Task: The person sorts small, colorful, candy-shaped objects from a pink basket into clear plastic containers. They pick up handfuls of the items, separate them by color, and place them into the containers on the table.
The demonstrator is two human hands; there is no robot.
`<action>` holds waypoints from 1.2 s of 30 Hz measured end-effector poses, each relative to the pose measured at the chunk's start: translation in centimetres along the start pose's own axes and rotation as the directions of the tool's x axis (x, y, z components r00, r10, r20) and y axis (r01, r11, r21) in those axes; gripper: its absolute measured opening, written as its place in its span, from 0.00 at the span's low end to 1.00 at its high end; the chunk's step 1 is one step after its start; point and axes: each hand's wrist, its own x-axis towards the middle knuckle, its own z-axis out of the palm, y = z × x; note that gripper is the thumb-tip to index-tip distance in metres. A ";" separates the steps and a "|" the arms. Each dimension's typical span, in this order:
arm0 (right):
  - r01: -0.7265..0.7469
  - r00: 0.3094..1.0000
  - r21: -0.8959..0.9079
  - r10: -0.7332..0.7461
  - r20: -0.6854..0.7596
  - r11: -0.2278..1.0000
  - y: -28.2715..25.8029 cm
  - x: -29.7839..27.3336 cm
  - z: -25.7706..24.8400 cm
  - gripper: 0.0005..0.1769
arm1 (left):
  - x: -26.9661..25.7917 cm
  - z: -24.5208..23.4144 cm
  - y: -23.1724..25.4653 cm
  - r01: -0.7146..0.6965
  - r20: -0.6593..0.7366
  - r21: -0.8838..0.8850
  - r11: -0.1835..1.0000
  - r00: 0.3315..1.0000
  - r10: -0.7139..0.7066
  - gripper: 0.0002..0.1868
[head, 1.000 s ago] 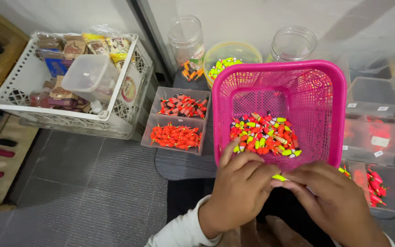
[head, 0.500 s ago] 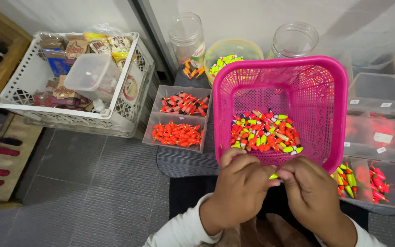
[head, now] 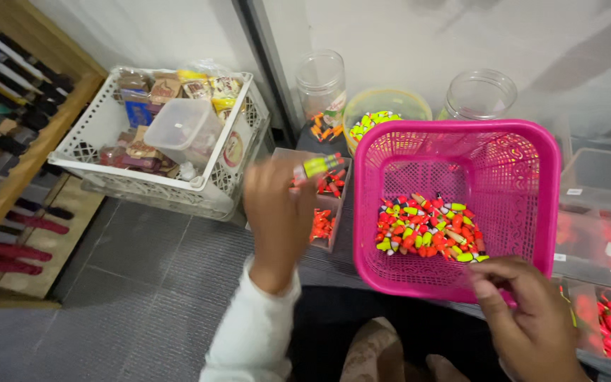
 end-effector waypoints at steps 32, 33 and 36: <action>0.234 0.887 -0.635 0.104 0.449 0.736 -3.0 11.3 -1.9 0.13 | -4.0 0.4 0.8 0.229 0.304 -0.296 0.927 0.943 -0.135 0.12; 0.297 0.818 -0.656 0.169 0.550 0.694 -3.5 12.7 -1.0 0.15 | -4.9 0.2 1.0 0.240 0.311 -0.339 0.910 0.941 -0.133 0.12; 0.443 0.663 -0.703 0.324 0.674 0.556 -0.7 16.1 3.5 0.31 | -8.3 1.3 0.9 0.342 0.306 -0.416 0.842 0.925 -0.224 0.10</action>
